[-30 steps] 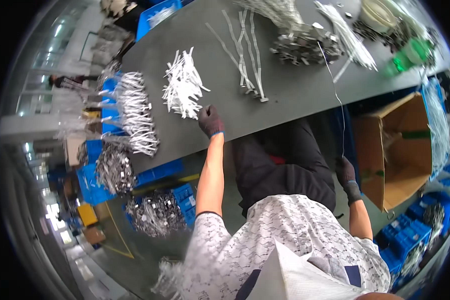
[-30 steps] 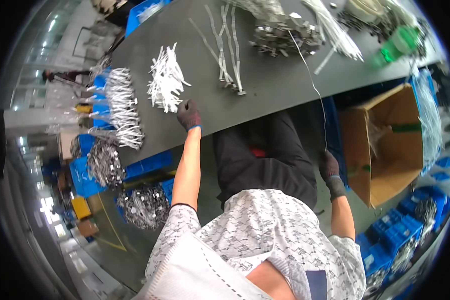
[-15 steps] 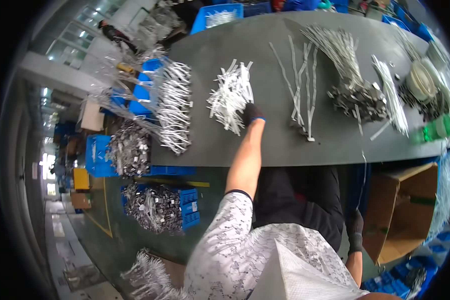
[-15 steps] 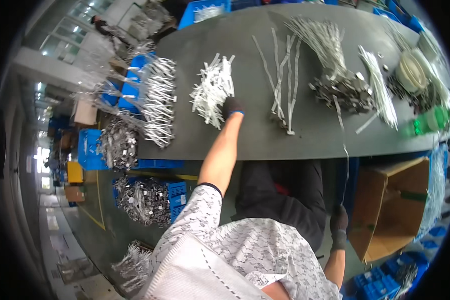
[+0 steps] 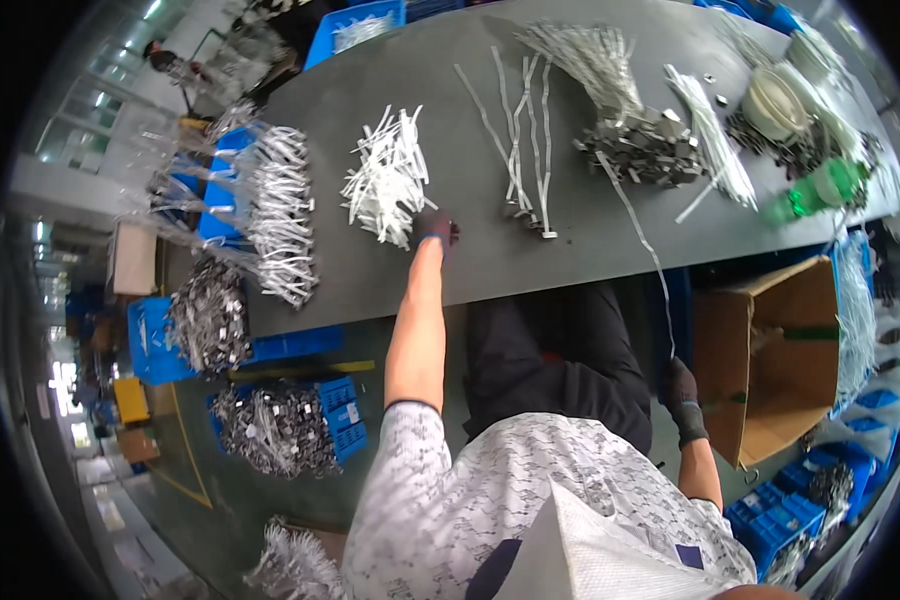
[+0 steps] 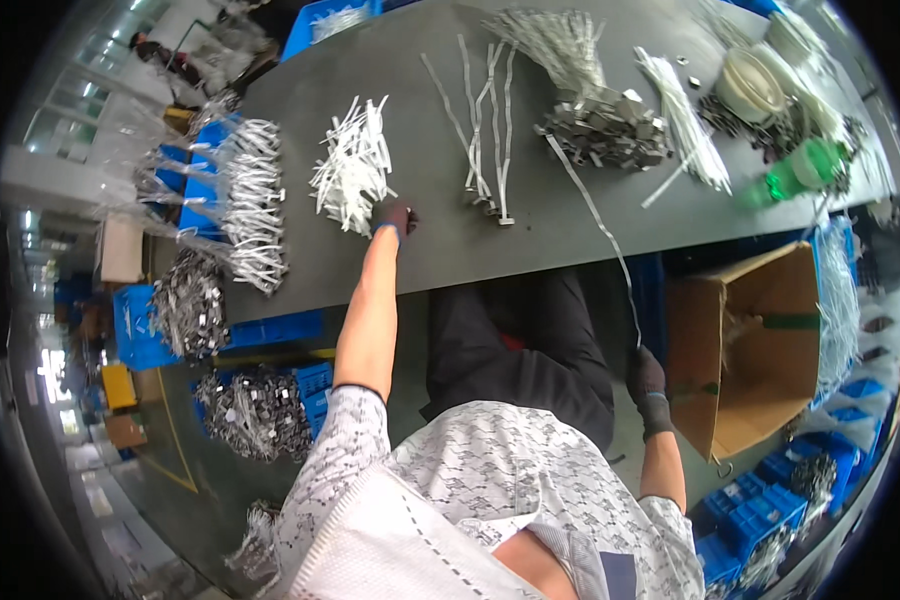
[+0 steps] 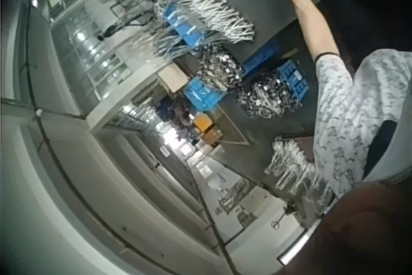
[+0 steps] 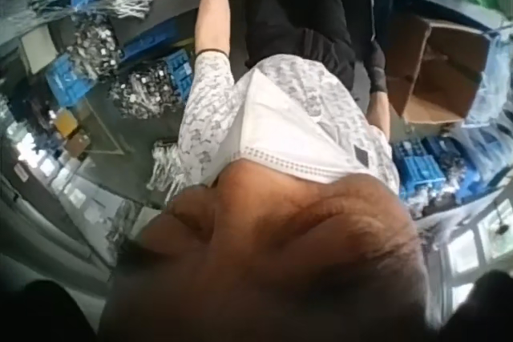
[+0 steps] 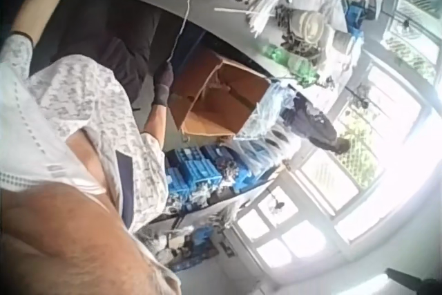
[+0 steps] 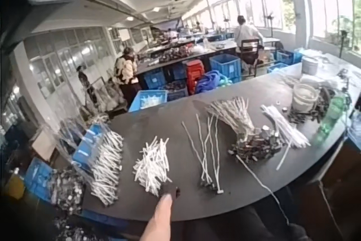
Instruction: Manual assembly of wiring harnesses by attaching components to long wires at a production station.
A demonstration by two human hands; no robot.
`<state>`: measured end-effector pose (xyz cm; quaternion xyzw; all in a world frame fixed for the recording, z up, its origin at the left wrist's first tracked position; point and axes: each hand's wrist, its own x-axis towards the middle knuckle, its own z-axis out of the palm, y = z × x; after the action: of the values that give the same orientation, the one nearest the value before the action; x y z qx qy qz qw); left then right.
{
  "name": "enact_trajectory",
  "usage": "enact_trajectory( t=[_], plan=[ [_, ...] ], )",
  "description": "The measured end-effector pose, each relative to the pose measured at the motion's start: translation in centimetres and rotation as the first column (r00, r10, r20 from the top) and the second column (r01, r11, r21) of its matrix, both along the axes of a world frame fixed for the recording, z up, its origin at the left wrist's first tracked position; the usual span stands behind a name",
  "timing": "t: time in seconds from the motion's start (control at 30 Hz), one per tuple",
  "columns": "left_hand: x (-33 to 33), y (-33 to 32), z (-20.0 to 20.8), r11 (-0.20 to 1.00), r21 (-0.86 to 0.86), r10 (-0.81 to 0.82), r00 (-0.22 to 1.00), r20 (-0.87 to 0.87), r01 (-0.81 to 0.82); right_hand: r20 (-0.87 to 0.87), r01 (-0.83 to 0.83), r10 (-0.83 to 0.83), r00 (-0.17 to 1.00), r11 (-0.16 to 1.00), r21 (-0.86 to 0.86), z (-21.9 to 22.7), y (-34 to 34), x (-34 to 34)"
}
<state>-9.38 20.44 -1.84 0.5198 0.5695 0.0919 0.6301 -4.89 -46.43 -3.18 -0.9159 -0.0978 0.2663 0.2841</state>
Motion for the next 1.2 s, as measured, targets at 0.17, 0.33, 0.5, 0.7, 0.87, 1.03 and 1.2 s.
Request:
enact_trajectory(
  t=[0.17,0.33,0.5,0.7,0.87,1.03,1.2],
  plan=[
    [3.3,-10.6,1.9,0.681,-0.719,0.577,0.706,0.412,-0.137,-0.035,0.026,-0.017,0.999,0.966,0.258,-4.9,-2.7,-0.2],
    [10.2,-22.1,7.0,0.808,-0.585,0.431,0.598,0.676,0.078,0.229,-0.219,0.199,0.953,0.973,0.068,4.8,5.7,1.0],
    [13.0,-25.0,15.3,0.960,-0.218,0.278,0.480,0.832,-0.177,0.278,-0.321,0.358,0.891,0.932,-0.170,2.6,2.8,2.1],
    [12.1,-22.9,18.6,0.937,0.015,0.155,0.452,0.878,-0.350,0.103,-0.319,0.368,0.924,0.891,-0.323,2.4,1.7,0.1],
    [12.3,-22.6,16.9,0.901,0.240,-0.434,0.718,0.545,0.362,0.220,-0.260,0.297,0.929,0.948,-0.183,-0.8,1.5,0.8],
    [13.3,-24.7,16.0,0.960,0.043,-0.246,0.757,0.606,0.277,0.024,-0.399,0.403,0.915,0.911,-0.106,3.9,1.9,2.2],
    [11.5,-26.8,13.5,0.881,-0.094,-0.313,0.719,0.620,0.464,0.135,-0.307,0.277,0.951,0.812,0.497,16.7,14.4,2.9]
  ],
)
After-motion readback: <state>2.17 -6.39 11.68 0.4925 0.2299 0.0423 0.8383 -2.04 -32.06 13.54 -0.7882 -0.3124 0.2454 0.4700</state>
